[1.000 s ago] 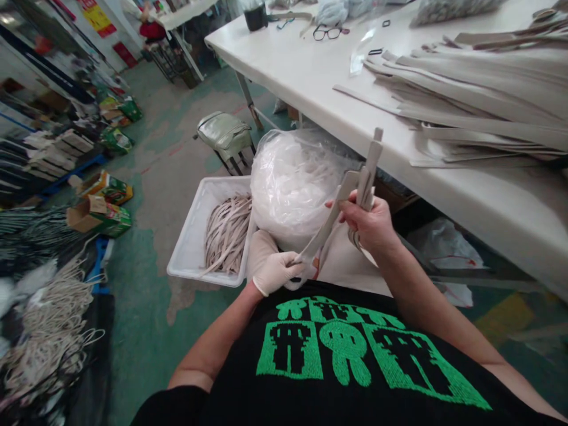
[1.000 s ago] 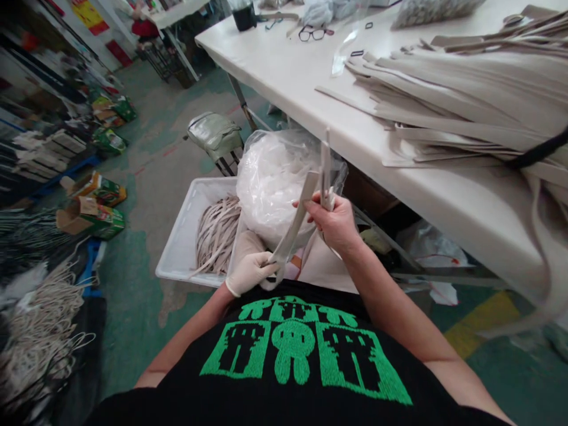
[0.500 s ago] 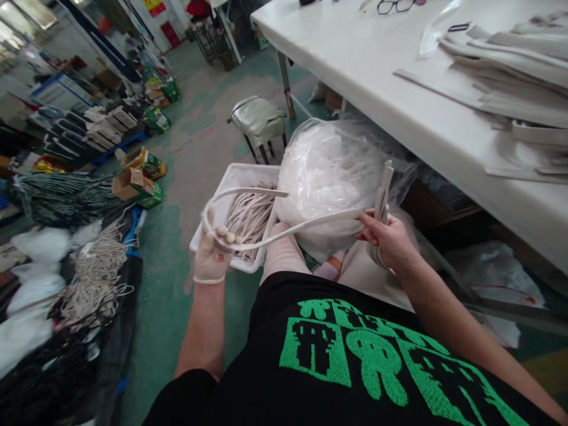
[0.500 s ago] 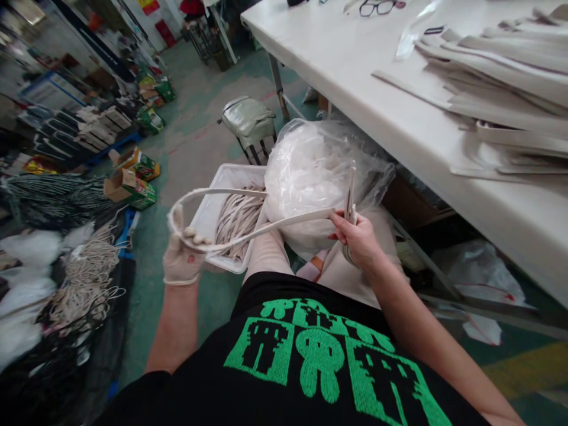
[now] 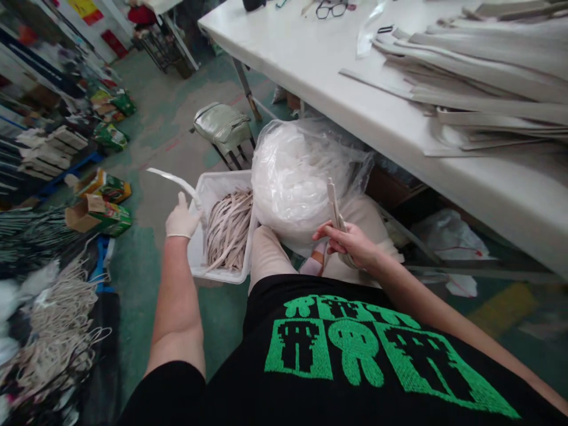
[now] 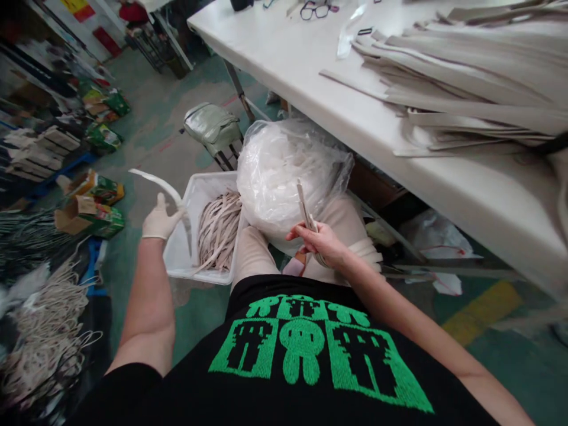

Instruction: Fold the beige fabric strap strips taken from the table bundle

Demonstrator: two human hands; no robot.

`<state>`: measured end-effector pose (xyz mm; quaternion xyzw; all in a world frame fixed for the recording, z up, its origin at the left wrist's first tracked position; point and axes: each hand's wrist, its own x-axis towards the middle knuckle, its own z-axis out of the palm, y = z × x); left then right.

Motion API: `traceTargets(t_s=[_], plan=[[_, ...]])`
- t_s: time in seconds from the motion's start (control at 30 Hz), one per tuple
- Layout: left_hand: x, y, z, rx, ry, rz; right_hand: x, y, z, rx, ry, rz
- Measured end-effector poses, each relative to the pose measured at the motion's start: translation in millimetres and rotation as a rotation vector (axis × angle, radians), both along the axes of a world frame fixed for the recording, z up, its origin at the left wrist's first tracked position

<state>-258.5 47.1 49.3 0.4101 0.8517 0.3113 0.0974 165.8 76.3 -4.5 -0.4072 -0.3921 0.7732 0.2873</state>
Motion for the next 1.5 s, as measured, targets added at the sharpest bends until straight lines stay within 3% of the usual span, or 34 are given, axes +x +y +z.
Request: traceTargets(t_s=[0.1, 0.23, 0.37, 0.53, 0.67, 0.9, 1.0, 1.13, 1.23, 1.4, 1.5], plan=[[43.1, 12.0, -26.6, -0.013, 0.030, -0.150, -0.7, -2.2, -2.7, -0.020, 0.037, 0.022], [133.1, 8.5, -49.4, 0.155, -0.290, -0.506, -2.2, -4.0, -6.8, -0.025, 0.108, 0.085], [209.0, 1.9, -47.6, 0.144, -0.517, -0.677, -3.8, -7.1, -10.9, -0.028, 0.169, 0.125], [253.7, 3.7, -37.1, 0.119, -0.790, -0.631, -5.3, -11.9, -15.9, -0.001, 0.201, 0.085], [266.4, 9.5, -33.8, 0.091, -0.829, -0.514, -4.9, -13.5, -17.2, 0.066, 0.101, 0.066], [263.6, 28.6, -39.0, 0.145, -0.866, -0.479, 11.0, -1.6, -24.3, 0.243, 0.038, 0.101], [259.4, 38.8, -46.8, 0.181, -0.862, -0.488, 21.5, 4.4, -26.4, 0.293, 0.002, 0.075], [252.8, 66.6, -69.0, 0.180, -0.803, -0.480, 27.7, 7.1, -35.5, 0.233, -0.014, -0.079], [242.4, 103.5, -88.1, 0.137, -0.532, -0.484, 26.4, 8.2, -47.9, 0.182, -0.009, -0.207], [227.2, 165.5, -112.4, -0.030, 0.185, -0.566, 21.3, 13.0, -65.1, 0.148, 0.006, -0.283], [227.4, 189.0, -126.9, -0.169, 0.375, -0.577, 18.9, 15.3, -69.9, 0.132, 0.007, -0.285]])
